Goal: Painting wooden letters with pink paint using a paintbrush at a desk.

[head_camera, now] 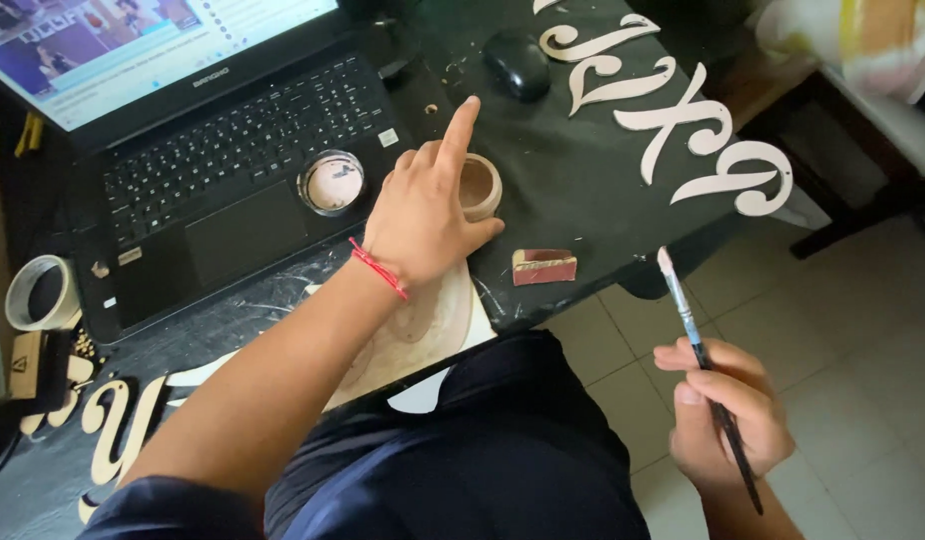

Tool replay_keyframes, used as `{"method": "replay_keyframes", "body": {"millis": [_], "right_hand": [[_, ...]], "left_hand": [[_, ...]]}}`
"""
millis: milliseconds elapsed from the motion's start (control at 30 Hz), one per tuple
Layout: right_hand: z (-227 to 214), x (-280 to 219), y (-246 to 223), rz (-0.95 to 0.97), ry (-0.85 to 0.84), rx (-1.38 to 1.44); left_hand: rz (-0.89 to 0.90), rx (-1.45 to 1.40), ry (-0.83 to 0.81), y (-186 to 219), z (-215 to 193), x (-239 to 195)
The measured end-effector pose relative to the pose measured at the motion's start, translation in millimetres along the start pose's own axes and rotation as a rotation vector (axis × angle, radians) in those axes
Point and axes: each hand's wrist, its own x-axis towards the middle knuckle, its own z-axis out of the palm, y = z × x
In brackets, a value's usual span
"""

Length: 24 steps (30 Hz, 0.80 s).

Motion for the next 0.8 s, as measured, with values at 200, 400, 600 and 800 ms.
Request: {"method": "replay_keyframes", "body": {"millis": [200, 400, 600, 800], "right_hand": [[-0.6, -3.6, 6.8, 0.002, 0.018, 0.006], [-4.3, -1.8, 8.9, 0.020, 0.007, -0.017], [-17.4, -15.9, 26.7, 0.044, 0.059, -0.031], [-42.8, -19.5, 24.2, 0.195, 0.085, -0.081]], "left_hand": [[0.040, -0.107, -0.082, -5.3, -3.1, 0.6], [0.063, -0.046, -0.192, 1.5, -27.4, 6.5], [0.224, 0.071, -0.190, 2.3, -45.6, 61.4], [0.508, 0.189, -0.151, -10.5, -3.3, 152.1]]}}
